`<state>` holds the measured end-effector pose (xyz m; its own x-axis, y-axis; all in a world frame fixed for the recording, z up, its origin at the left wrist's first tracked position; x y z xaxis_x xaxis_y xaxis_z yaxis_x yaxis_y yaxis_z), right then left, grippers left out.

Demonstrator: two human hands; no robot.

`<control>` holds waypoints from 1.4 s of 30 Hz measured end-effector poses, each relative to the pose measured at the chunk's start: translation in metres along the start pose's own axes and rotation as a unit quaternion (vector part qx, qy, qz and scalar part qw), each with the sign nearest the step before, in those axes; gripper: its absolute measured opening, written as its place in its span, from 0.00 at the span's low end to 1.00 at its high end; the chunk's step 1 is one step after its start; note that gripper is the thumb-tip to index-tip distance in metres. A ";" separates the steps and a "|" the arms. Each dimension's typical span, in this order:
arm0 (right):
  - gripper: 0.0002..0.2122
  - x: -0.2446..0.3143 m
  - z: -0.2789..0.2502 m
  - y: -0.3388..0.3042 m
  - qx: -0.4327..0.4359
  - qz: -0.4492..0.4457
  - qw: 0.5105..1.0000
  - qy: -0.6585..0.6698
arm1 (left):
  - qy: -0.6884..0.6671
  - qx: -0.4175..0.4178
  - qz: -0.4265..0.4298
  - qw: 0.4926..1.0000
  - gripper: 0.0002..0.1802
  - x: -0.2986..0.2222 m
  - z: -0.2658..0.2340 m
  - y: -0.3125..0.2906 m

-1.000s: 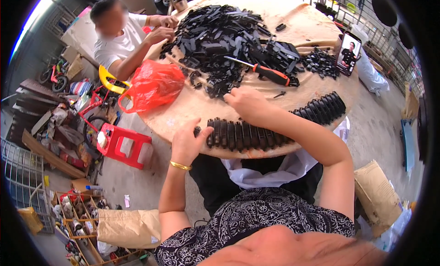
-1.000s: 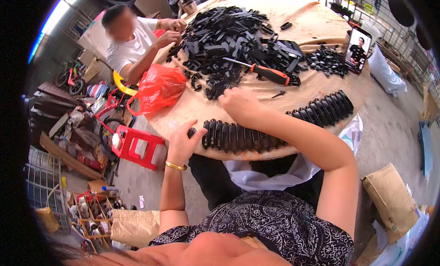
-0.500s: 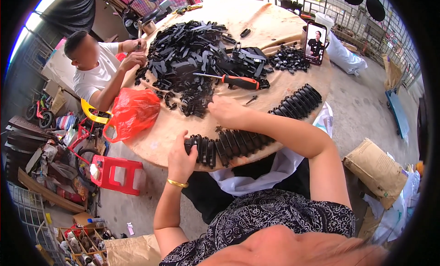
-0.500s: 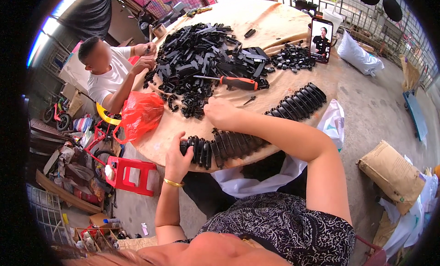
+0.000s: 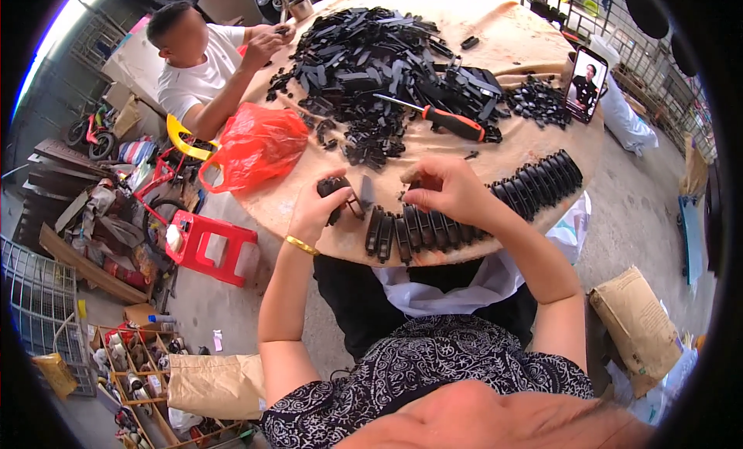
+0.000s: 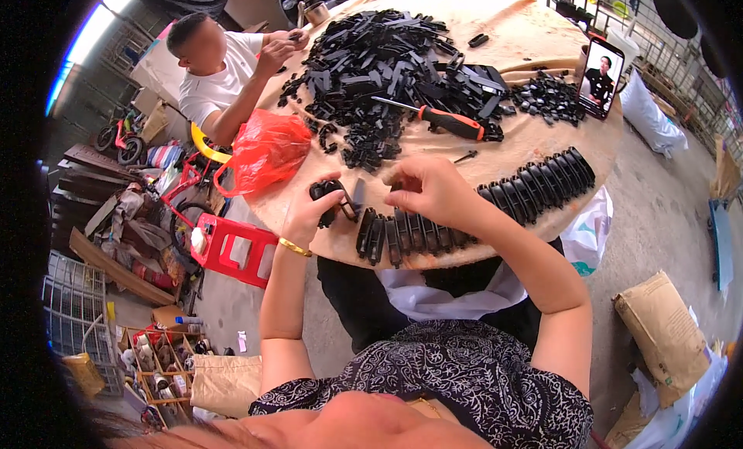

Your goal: The person assembles small black components into units by hand, using a screwdriver and a metal rod.

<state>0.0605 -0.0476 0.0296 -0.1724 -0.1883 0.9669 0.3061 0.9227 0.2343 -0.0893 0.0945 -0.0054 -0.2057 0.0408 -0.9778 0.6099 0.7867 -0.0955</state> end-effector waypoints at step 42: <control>0.09 0.069 0.042 -0.077 -0.029 -0.366 0.794 -0.485 | -0.156 -0.191 0.219 0.944 0.13 -0.060 0.076 -0.076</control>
<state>-0.0147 -0.1175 0.0738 -0.9549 -0.2935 0.0440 -0.1701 0.6627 0.7293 -0.0650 -0.0151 0.0463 0.2739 0.2775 -0.9208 0.2511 0.9036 0.3470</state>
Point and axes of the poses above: each hand's wrist, its own y-axis towards the middle knuckle, its own z-axis out of the palm, x = y × z, the point moved 8 cm from there along y, towards the middle knuckle, and after that the axes turned 7 degrees about -x, right-handed, at the moved point
